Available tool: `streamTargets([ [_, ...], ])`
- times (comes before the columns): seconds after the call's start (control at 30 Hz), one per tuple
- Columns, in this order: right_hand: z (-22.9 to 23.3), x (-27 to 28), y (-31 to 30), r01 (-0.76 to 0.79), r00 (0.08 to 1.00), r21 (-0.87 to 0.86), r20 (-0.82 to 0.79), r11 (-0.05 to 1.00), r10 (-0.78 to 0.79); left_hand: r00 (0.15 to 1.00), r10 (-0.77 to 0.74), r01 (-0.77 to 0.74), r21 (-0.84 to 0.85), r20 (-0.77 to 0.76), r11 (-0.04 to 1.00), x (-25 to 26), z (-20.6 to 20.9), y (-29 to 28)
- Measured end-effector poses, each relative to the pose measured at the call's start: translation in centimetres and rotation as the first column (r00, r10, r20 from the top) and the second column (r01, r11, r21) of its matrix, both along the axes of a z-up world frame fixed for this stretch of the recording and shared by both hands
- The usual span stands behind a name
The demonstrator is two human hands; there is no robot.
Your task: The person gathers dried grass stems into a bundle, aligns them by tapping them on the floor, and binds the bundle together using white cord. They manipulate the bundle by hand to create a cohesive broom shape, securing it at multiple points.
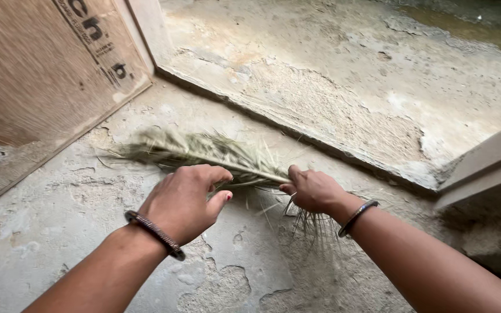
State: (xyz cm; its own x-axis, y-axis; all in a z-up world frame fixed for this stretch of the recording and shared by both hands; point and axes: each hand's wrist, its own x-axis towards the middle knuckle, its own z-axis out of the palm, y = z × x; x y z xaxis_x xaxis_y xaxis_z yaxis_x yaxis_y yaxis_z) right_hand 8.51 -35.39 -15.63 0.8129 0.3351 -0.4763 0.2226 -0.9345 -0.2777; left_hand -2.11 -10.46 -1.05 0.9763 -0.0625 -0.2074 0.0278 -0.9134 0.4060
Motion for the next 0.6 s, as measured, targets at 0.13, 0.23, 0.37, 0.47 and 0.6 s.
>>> streamTargets([
  [0.13, 1.2, 0.9, -1.9, 0.342, 0.934, 0.154, 0.055, 0.927, -0.354, 0.995, -0.066, 0.065, 0.025, 0.074, 0.998, -0.7, 0.2, 1.0],
  [0.23, 2.9, 1.2, -1.1, 0.363, 0.919, 0.157, 0.101, 0.919, -0.380, 1.000, 0.002, -0.001, 0.064, -0.026, 0.998, -1.1, 1.0, 1.7],
  [0.37, 1.8, -2.0, 3.4, 0.281, 0.959, 0.423, -0.103, 0.862, -0.263, 0.996, 0.060, -0.054, 0.084, -0.067, 0.995, -0.5, 1.6, 1.3],
  [0.47, 1.4, -2.2, 4.7, 0.033, 0.995, 0.413, -0.097, 0.910, 0.008, 0.992, 0.087, -0.080, 0.083, -0.088, 0.993, -0.2, 1.6, 0.8],
  [0.6, 1.2, -1.0, 3.7, 0.272, 0.962, 0.323, -0.109, 0.906, -0.250, 1.000, 0.019, -0.020, 0.054, 0.009, 0.998, 0.1, 1.3, 0.8],
])
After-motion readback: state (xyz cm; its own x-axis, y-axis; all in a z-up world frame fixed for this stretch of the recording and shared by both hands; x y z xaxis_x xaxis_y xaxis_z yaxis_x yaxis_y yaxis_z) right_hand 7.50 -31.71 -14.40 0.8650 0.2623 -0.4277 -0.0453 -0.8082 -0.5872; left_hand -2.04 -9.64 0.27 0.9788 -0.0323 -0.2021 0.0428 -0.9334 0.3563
